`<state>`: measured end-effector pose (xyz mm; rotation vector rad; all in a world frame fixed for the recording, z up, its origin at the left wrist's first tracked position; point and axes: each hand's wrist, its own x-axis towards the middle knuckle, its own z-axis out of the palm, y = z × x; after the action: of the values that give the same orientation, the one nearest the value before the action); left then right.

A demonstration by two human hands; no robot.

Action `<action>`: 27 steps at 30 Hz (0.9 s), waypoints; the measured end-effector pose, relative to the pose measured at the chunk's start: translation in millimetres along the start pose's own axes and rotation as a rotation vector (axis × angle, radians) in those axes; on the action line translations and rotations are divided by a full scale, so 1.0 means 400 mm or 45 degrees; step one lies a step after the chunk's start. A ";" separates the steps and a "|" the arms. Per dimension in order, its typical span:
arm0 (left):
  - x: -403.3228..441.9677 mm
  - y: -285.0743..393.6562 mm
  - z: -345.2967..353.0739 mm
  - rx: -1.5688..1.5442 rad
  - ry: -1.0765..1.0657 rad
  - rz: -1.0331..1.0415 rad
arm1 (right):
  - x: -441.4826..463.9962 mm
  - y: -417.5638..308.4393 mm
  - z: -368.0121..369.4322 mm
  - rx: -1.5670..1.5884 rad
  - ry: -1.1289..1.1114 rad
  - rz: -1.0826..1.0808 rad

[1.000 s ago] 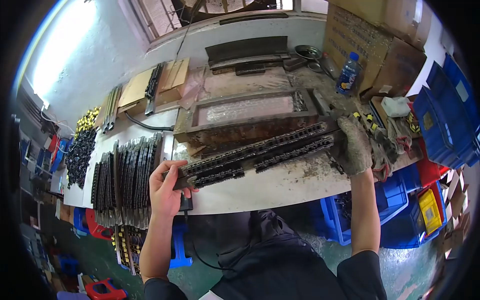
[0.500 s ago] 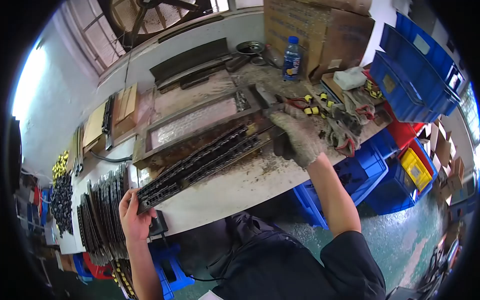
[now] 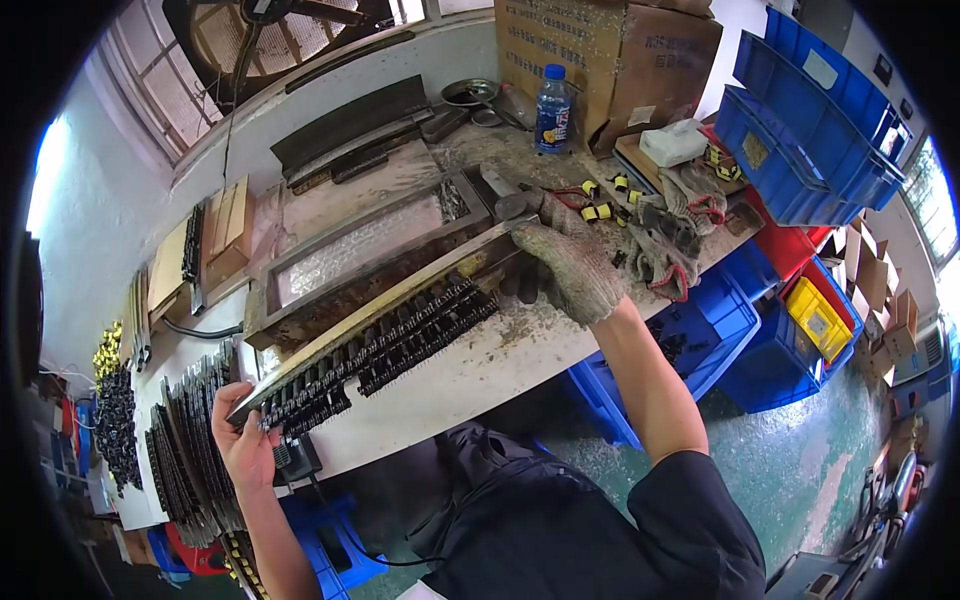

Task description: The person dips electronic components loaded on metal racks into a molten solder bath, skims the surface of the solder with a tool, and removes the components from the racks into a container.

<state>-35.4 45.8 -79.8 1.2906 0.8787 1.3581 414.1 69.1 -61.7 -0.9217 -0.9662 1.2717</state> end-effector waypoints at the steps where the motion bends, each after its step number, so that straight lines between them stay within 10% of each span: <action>1: -0.002 -0.002 -0.008 0.015 -0.015 0.013 | 0.000 0.002 0.001 -0.003 0.005 0.001; 27: -0.013 0.033 0.002 0.070 -0.021 0.050 | 0.011 0.040 0.015 -0.187 0.134 -0.212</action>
<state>-37.6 37.7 -68.2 1.3659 0.8893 1.3599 403.4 74.9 -74.7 -0.9898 -1.0411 1.0128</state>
